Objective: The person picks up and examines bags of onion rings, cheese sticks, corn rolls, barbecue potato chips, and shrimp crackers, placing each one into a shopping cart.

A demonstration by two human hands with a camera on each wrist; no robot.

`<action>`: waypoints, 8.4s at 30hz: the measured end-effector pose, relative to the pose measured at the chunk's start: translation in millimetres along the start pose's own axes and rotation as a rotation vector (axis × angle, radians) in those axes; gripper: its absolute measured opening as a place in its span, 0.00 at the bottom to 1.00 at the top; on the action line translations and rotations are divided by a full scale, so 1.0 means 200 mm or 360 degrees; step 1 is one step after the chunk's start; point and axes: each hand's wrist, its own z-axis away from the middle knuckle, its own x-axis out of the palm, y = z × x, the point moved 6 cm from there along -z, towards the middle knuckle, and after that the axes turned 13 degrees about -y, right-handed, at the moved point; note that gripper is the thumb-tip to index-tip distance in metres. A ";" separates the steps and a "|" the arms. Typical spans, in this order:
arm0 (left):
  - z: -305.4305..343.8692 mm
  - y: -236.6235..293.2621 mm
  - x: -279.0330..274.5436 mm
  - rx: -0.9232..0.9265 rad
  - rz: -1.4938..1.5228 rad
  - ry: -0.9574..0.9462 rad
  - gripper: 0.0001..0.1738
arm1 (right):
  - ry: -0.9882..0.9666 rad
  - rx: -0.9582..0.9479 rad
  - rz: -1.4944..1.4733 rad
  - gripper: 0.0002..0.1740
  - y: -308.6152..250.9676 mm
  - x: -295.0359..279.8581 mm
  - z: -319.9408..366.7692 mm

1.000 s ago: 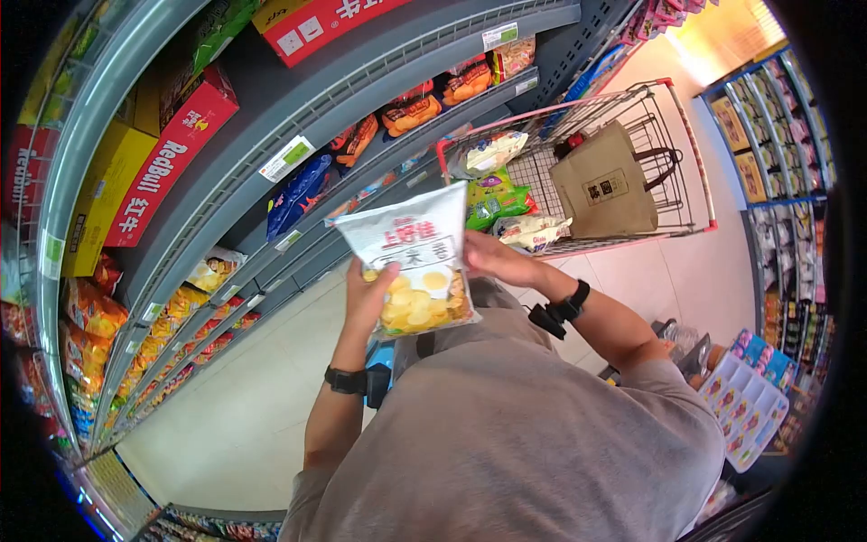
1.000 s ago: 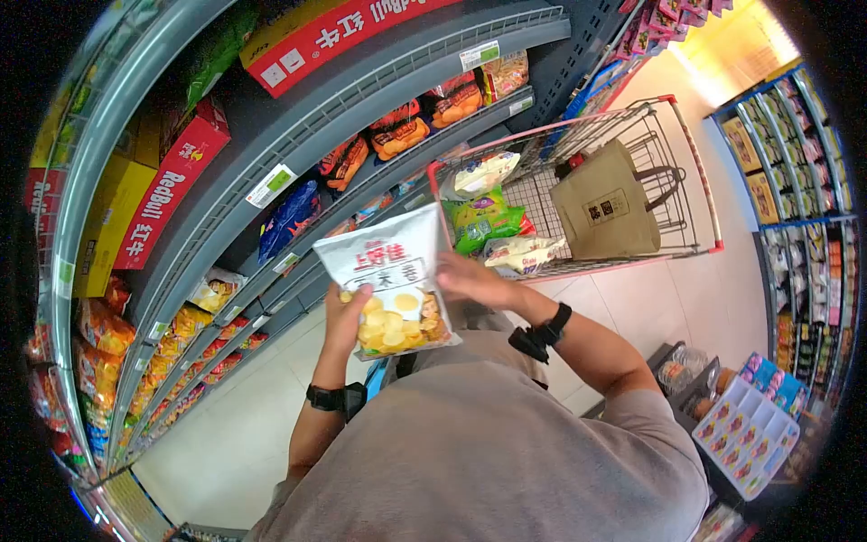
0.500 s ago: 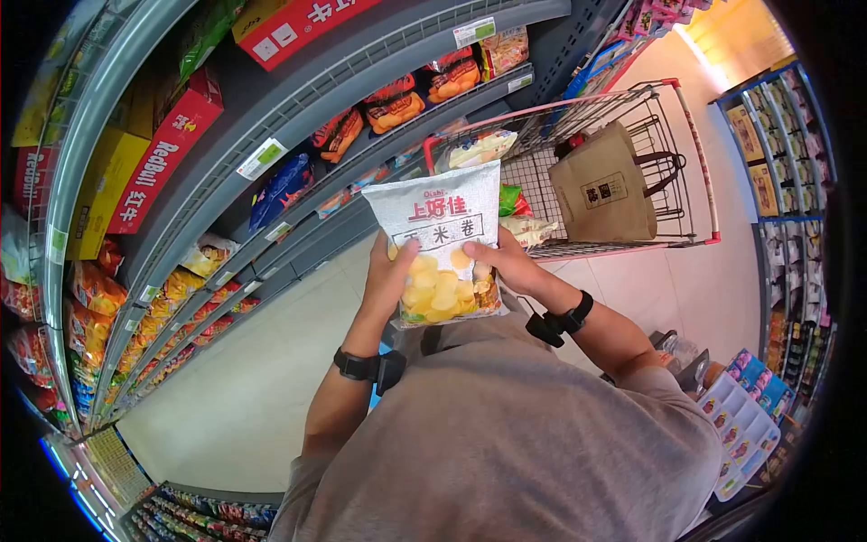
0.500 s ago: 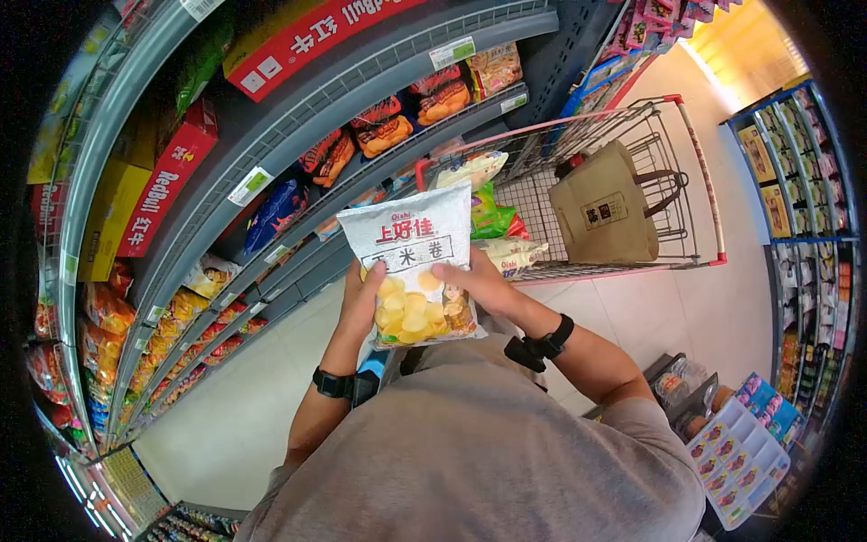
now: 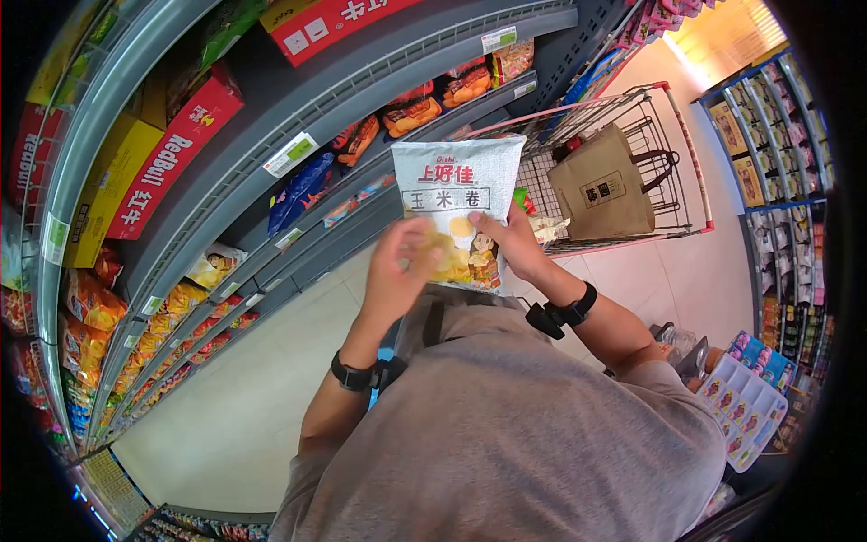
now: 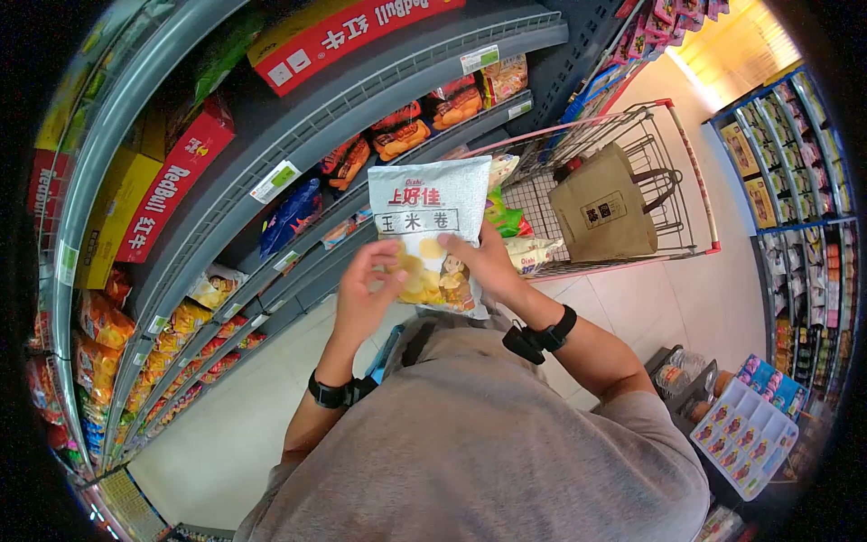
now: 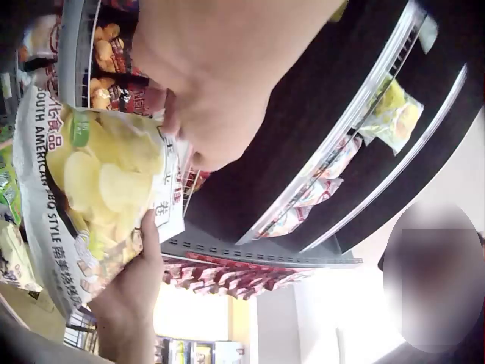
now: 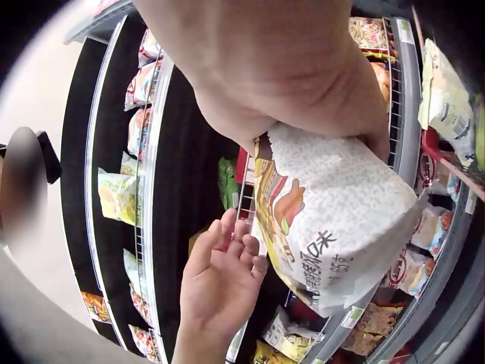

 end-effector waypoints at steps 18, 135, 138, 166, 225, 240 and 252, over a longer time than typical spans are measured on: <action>-0.01 -0.23 -0.16 0.0097 0.1026 -0.0180 0.30 | -0.0345 -0.0390 0.0049 0.40 -0.31 0.19 0.12; -0.99 -0.68 1.05 -0.0421 0.0178 -0.0290 0.23 | 0.0550 0.0393 -0.0214 0.39 0.26 -1.30 0.57; -1.03 -0.69 0.99 -0.0443 0.0088 -0.0177 0.21 | 0.0620 0.0150 -0.0001 0.36 0.28 -1.42 0.49; 0.33 1.43 0.44 0.1679 0.0738 -0.1207 0.47 | -0.0886 0.0237 0.0642 0.14 0.16 -0.15 -0.08; 1.46 -0.49 -1.02 0.0438 0.0532 0.1614 0.07 | -0.1285 -0.0257 0.1054 0.56 0.52 1.72 -0.43; 0.80 -0.28 -0.55 0.0271 0.0648 0.0520 0.39 | -0.0651 0.0127 0.0435 0.29 0.31 0.94 -0.03; 0.37 -0.16 -0.19 0.0104 0.0757 0.0598 0.23 | -0.0854 0.0042 0.0240 0.44 0.13 0.40 0.13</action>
